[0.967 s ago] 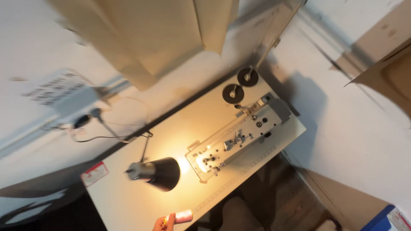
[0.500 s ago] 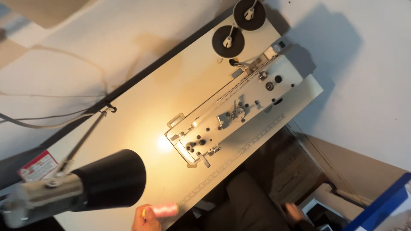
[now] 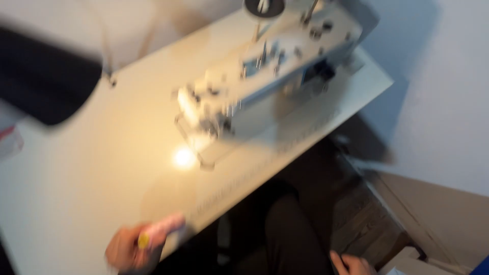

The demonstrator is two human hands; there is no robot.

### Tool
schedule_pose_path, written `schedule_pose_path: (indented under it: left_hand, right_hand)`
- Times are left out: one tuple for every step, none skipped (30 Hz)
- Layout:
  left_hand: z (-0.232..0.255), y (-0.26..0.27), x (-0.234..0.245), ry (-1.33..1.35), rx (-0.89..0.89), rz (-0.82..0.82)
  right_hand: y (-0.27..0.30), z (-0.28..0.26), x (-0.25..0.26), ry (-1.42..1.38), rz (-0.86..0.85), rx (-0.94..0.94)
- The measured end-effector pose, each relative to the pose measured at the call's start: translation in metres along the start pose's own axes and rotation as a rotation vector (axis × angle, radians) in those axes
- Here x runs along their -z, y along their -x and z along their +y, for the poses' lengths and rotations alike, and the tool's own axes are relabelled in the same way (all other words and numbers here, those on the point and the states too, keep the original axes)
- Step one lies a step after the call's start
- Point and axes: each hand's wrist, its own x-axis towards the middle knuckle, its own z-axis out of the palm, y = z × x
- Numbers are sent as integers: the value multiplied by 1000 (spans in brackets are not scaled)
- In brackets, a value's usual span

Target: Threading an industrial sewing machine with pink thread.

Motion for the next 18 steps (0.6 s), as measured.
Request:
schedule_pose_path:
  left_hand:
    - [23, 11, -7, -140, -342, 462]
    - [45, 15, -16, -136, -347, 468]
    - [69, 19, -22, -71, -362, 401]
    - [96, 23, -25, -25, -372, 369]
    - [123, 32, -26, -39, -372, 410]
    - [152, 49, -19, 23, -375, 327]
    - [180, 65, -12, 85, -376, 243]
    - [194, 77, -21, 62, -389, 282]
    - [208, 87, -31, 49, -454, 290]
    - [222, 103, -43, 32, -496, 303]
    - [227, 109, -50, 6, -487, 346]
    - [231, 122, -59, -47, -469, 298]
    - [233, 132, -69, -97, -449, 249]
    - [234, 140, -75, -102, -457, 257]
    - [235, 145, -81, -123, -427, 281]
    - [234, 148, -85, -147, -395, 309]
    - [240, 143, -78, -154, -401, 320]
    - [246, 146, -73, -75, -406, 361]
  right_hand:
    - [27, -48, 24, 21, -32, 11]
    - [40, -66, 25, 21, -23, 14]
    - [56, -86, 26, 48, -9, 40]
    - [59, -116, 40, 94, 6, 99]
    - [72, -152, 51, 115, 15, 136]
    - [95, -185, 49, 93, 173, 329]
    - [121, -218, 48, 62, 328, 522]
    - [128, -240, 44, 65, 335, 569]
    - [136, -263, 41, 48, 418, 983]
    - [148, -283, 38, 35, 473, 1399]
    - [169, -311, 46, 46, 454, 1447]
    - [198, -327, 45, -59, 223, 1632]
    - [224, -344, 44, -168, -24, 1796]
    - [217, -338, 30, -165, -19, 1807]
    - [208, -333, 17, -161, 59, 1808]
    - [198, -333, 3, -158, 133, 1810]
    - [196, -340, 9, -156, 135, 1825]
    - [198, -340, 10, -214, 26, 1782]
